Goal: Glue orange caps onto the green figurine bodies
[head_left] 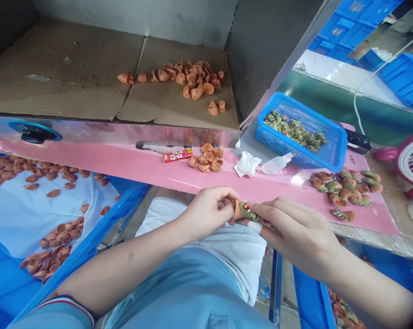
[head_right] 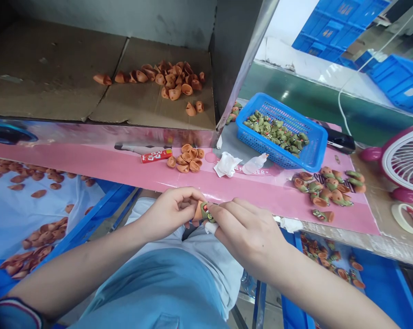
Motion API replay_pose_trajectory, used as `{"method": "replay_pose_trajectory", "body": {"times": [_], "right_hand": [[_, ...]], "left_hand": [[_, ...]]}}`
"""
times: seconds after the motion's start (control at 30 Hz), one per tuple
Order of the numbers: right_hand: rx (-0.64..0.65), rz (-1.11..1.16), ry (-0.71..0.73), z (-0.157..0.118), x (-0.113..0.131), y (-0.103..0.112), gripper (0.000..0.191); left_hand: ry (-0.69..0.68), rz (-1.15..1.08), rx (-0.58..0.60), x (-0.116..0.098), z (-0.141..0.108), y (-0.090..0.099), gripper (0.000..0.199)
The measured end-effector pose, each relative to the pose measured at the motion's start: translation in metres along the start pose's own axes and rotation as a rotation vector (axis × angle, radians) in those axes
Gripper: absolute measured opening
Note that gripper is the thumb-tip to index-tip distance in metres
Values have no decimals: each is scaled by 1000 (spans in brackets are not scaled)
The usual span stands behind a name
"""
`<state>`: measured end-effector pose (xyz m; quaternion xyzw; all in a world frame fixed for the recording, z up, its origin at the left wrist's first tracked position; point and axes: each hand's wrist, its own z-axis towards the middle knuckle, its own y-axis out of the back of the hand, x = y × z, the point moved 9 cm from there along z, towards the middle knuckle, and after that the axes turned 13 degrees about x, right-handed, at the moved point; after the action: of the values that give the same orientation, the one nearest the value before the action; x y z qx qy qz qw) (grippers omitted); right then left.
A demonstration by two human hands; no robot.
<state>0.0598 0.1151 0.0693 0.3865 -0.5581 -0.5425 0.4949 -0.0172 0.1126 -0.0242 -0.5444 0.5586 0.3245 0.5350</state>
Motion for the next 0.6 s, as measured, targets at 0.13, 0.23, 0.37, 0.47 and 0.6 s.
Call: {"method": "replay_pose_trajectory", "body": {"times": [0.13, 0.23, 0.37, 0.47, 0.6], "right_hand": [[-4, 9, 6, 0, 0, -1, 16], [-14, 21, 6, 0, -1, 0, 16], [-19, 31, 4, 0, -2, 2, 17], [-12, 44, 10, -2, -3, 1, 18], [-18, 51, 0, -4, -4, -3, 18]], "left_hand": [[0, -12, -4, 0, 1, -1, 12], [0, -5, -16, -2, 1, 0, 13], [-22, 12, -6, -4, 2, -2, 14], [-25, 22, 7, -3, 2, -3, 13], [-23, 26, 8, -2, 3, -3, 12]]}}
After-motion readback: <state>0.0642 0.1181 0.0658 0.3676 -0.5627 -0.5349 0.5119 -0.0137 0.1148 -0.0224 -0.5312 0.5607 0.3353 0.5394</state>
